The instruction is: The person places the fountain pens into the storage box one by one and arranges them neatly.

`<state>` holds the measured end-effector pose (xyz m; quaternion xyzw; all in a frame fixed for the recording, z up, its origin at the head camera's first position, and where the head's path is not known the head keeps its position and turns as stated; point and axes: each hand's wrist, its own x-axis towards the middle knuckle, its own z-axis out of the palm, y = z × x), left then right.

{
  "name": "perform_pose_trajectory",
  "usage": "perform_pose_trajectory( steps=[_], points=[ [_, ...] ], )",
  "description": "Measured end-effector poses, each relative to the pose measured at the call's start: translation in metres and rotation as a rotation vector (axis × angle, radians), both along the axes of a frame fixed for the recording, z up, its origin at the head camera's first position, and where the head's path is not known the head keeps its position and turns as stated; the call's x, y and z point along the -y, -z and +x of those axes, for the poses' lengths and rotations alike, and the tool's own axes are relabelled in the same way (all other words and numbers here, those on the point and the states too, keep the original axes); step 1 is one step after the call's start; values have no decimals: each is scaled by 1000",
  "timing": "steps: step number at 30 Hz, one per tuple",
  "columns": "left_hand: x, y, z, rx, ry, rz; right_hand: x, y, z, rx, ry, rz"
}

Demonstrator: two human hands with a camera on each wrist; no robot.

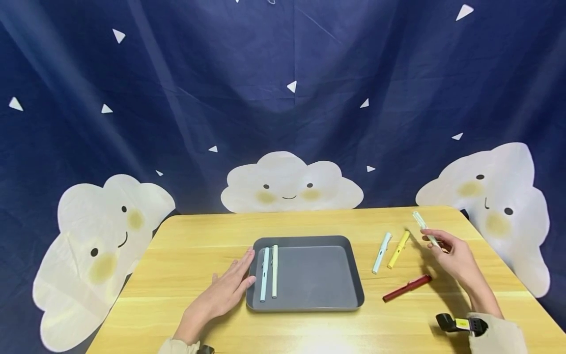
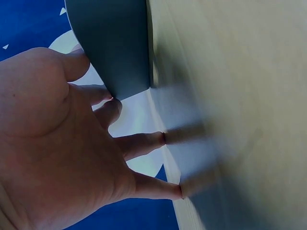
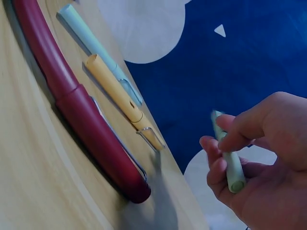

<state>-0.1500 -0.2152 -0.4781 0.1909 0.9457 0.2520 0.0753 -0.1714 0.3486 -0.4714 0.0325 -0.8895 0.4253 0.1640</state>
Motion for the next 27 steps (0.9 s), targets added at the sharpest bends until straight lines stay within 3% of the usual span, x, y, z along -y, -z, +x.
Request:
perform_pose_trajectory(
  steps=[15, 21, 27],
  points=[
    [0, 0, 0, 0, 0, 3, 9, -1, -4, -134, -107, -104],
    [0, 1, 0, 1, -1, -4, 15, -5, -2, -108, -140, -182],
    [0, 1, 0, 0, 3, 1, 23, -11, -1, -57, -122, -208]
  ],
)
